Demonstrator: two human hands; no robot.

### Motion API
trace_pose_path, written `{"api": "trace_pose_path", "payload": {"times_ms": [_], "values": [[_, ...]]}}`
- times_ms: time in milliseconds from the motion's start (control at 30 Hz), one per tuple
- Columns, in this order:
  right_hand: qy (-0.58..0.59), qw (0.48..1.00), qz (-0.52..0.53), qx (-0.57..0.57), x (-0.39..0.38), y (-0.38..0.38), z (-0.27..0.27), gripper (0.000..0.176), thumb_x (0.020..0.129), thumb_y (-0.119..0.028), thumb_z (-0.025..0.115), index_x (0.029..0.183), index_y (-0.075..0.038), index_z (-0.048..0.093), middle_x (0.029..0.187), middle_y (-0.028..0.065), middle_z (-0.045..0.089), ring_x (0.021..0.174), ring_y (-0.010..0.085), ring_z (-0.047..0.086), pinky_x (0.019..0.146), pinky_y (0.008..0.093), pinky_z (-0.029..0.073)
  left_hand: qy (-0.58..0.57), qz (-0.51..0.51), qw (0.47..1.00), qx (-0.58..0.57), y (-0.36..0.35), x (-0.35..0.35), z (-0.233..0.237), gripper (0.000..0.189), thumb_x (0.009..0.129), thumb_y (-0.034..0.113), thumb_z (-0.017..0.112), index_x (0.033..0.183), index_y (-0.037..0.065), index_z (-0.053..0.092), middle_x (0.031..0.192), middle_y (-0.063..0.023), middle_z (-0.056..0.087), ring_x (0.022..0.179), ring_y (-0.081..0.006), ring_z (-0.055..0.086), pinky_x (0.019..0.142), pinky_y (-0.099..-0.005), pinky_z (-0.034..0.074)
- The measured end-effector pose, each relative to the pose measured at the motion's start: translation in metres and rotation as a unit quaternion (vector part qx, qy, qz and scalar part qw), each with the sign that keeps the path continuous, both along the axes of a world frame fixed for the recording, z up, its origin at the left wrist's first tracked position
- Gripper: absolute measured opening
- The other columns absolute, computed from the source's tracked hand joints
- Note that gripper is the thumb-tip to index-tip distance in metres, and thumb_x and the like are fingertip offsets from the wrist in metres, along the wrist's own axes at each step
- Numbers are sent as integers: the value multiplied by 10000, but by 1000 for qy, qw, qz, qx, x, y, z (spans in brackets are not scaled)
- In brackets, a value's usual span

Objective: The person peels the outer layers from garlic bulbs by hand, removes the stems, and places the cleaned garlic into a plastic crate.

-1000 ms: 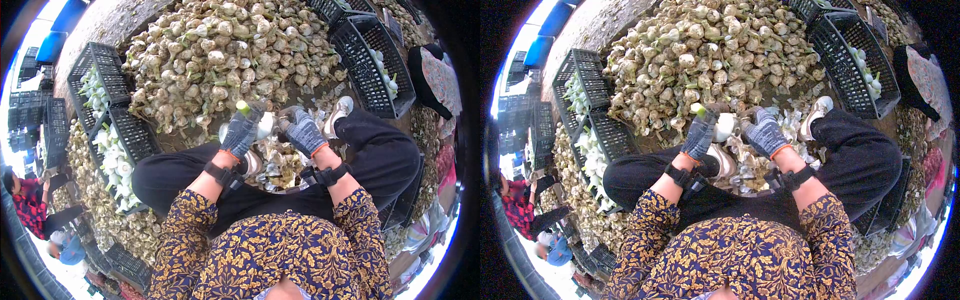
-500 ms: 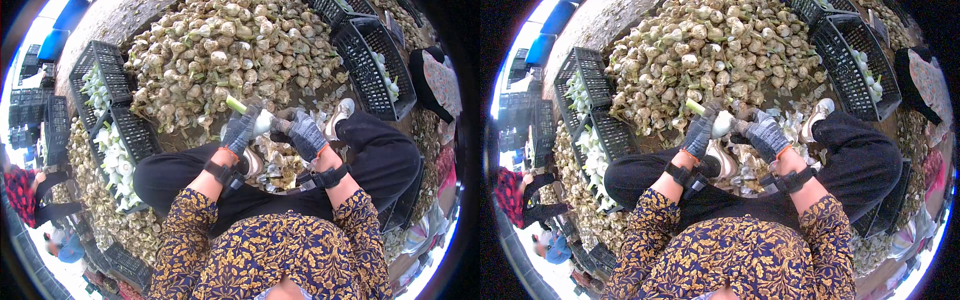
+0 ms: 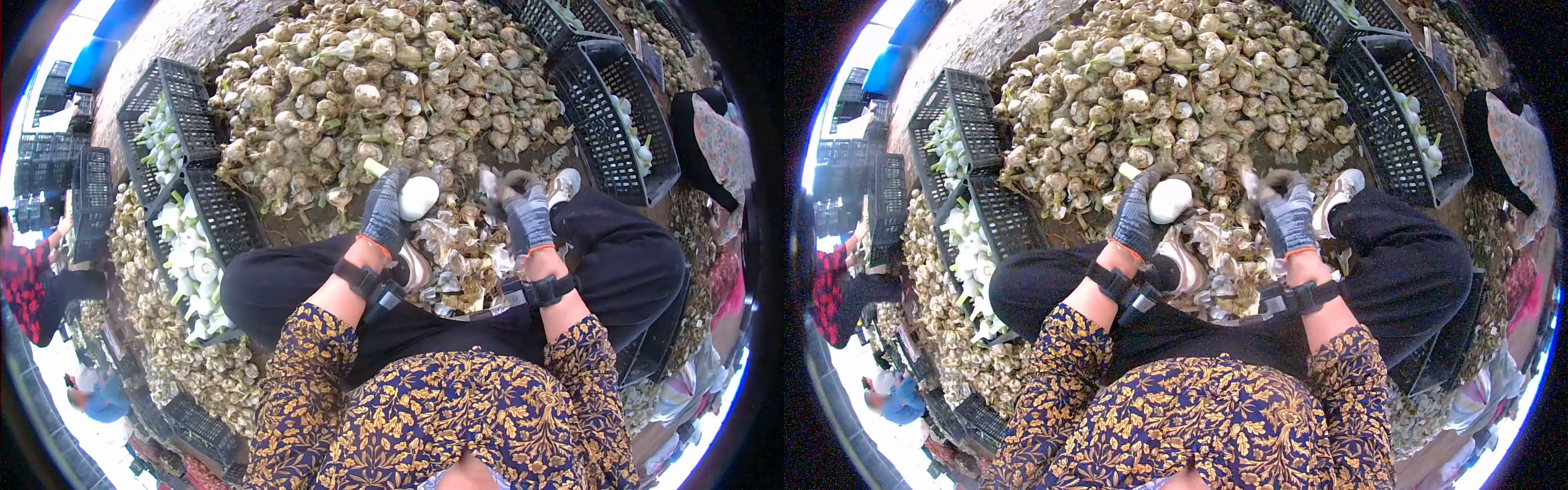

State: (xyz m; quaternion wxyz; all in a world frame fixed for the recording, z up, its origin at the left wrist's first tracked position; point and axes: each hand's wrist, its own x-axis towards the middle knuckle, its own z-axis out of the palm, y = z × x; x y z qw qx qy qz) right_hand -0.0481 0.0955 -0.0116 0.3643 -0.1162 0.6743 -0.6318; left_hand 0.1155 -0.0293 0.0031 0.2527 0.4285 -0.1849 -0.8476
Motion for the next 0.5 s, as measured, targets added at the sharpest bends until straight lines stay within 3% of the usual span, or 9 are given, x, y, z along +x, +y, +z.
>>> {"api": "trace_pose_path", "payload": {"times_ms": [33,67,133,167,200,267,400,467,500], "values": [[46,990,108,78,-2,4,11,127,724,-22,537,841,-69,519,713,77,563,608,183,559,558,272,467,5,12,1000,18,0,0,4,255,843,232,469,999,45,542,880,-82,581,755,-173,595,633,-287,518],[296,912,266,98,-6,7,0,135,727,-96,555,858,-65,568,767,126,594,703,253,579,663,305,470,6,13,1000,18,1,0,6,255,843,232,469,999,45,542,880,-82,581,755,-173,595,633,-287,518],[286,766,518,253,4,16,22,230,740,-196,560,933,-76,597,905,156,599,855,301,566,774,328,441,51,-28,998,19,1,1,8,249,834,223,478,1003,52,542,882,-81,585,761,-168,598,654,-284,514],[314,761,510,249,10,19,26,278,742,-228,558,973,-77,589,951,161,590,901,309,554,796,337,432,41,-30,998,-26,1,-1,5,213,831,214,476,950,65,571,875,-93,592,755,-166,598,631,-280,511],[345,754,509,231,15,16,27,326,744,-260,557,1014,-79,581,998,166,581,947,317,542,817,346,423,23,-108,971,-211,-3,4,0,200,833,210,470,897,73,600,868,-84,603,734,-148,590,617,-260,491],[269,823,450,218,26,-1,47,327,742,-245,569,1004,-50,572,1007,178,572,962,311,534,821,351,420,-120,-55,968,-212,-7,7,16,255,848,245,459,927,52,606,853,-39,606,782,-110,550,684,-256,442],[333,803,447,211,15,-2,26,326,758,-220,566,1009,-13,550,963,203,575,928,321,543,821,356,419,-17,135,972,-190,-32,24,33,309,869,331,470,954,53,575,874,-61,592,752,-141,558,676,-271,461],[274,794,478,257,18,-6,23,391,748,-255,582,1059,-23,539,989,195,575,941,306,544,842,349,411,113,93,965,-215,-57,63,65,328,859,350,467,984,60,554,920,-77,596,792,-161,586,700,-275,484],[332,776,487,223,20,-5,16,348,749,-238,574,1029,-33,553,941,198,586,912,282,562,826,343,420,32,78,951,-298,-77,87,71,396,823,401,508,1014,57,544,898,-95,603,771,-184,599,723,-293,488]]}}
